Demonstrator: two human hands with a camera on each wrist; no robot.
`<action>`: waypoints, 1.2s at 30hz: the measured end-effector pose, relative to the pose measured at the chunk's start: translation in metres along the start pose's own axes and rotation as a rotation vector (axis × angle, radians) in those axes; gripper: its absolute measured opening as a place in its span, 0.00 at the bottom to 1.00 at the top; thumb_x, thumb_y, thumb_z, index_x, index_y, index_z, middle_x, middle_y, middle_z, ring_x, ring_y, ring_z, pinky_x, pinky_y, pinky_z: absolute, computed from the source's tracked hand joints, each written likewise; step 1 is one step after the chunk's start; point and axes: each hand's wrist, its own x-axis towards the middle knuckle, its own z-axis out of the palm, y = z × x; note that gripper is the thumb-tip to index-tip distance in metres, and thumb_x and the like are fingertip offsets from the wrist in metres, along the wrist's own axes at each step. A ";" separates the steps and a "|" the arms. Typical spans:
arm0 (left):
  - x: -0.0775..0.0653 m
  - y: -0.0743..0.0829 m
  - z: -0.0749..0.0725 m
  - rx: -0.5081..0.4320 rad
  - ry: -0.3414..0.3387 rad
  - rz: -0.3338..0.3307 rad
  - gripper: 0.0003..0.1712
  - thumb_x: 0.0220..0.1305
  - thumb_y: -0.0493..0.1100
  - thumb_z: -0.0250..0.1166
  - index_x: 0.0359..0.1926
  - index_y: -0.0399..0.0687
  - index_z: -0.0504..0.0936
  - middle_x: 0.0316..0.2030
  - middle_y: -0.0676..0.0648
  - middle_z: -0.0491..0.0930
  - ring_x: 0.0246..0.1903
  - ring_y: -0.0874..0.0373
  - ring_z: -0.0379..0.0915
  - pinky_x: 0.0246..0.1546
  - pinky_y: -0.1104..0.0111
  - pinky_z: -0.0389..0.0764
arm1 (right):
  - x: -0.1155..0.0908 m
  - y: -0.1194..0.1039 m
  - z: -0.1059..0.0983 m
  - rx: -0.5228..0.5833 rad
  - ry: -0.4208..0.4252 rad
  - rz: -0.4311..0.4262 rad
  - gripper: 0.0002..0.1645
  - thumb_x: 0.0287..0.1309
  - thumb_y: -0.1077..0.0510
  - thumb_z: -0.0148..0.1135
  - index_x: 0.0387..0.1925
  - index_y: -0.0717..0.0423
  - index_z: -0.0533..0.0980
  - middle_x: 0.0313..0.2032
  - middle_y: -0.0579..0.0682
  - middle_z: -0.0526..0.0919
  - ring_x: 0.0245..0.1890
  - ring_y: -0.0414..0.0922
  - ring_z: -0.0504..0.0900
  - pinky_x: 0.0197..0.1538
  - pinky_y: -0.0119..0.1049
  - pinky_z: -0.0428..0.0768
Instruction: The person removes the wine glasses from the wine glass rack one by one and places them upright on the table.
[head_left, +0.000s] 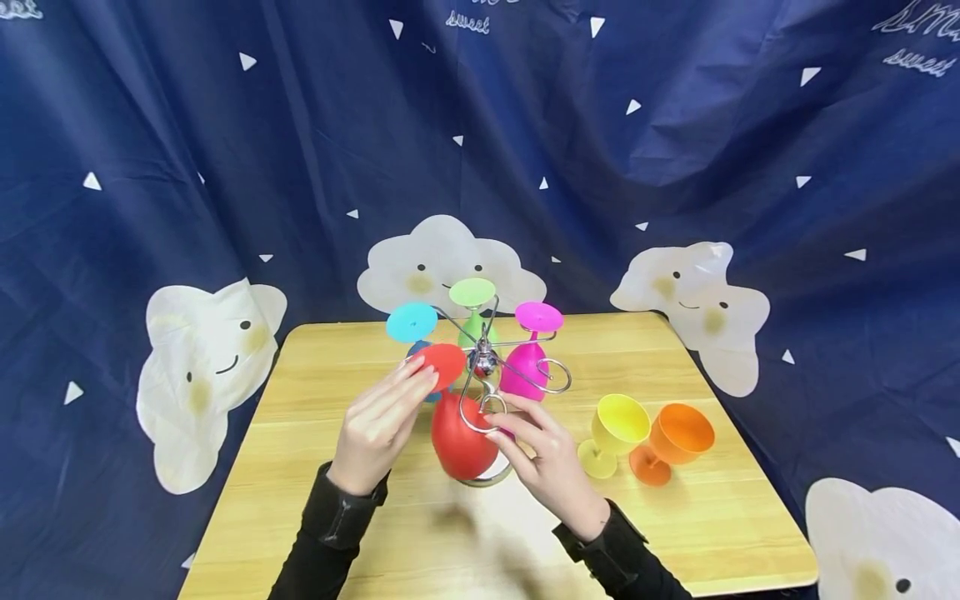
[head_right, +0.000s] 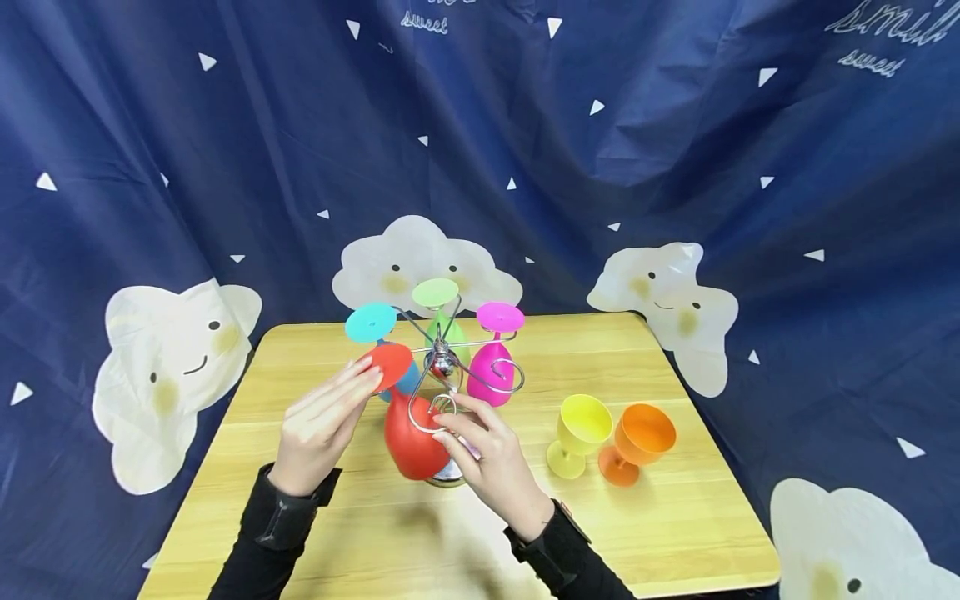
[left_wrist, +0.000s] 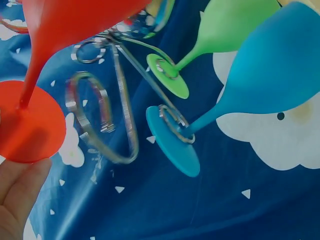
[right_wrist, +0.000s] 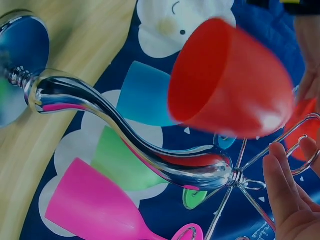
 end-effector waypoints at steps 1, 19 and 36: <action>-0.002 0.004 -0.005 -0.003 0.021 0.003 0.16 0.70 0.41 0.58 0.45 0.32 0.84 0.43 0.38 0.84 0.44 0.43 0.82 0.49 0.57 0.79 | -0.001 0.000 0.001 -0.002 0.003 0.002 0.21 0.47 0.64 0.74 0.46 0.54 0.83 0.53 0.52 0.79 0.47 0.46 0.82 0.52 0.32 0.80; -0.082 0.037 -0.082 -0.150 0.273 -0.515 0.10 0.49 0.21 0.69 0.36 0.26 0.85 0.35 0.34 0.85 0.41 0.59 0.84 0.44 0.78 0.80 | -0.037 -0.004 0.037 -0.053 0.004 -0.560 0.20 0.62 0.59 0.61 0.50 0.71 0.74 0.47 0.61 0.82 0.45 0.49 0.84 0.47 0.34 0.83; -0.133 0.024 -0.082 -0.389 0.408 -1.228 0.15 0.56 0.24 0.66 0.46 0.19 0.79 0.32 0.46 0.86 0.27 0.56 0.85 0.31 0.65 0.84 | -0.008 -0.031 0.113 0.188 -0.338 -0.751 0.44 0.54 0.48 0.70 0.63 0.63 0.59 0.64 0.66 0.68 0.68 0.57 0.63 0.68 0.40 0.65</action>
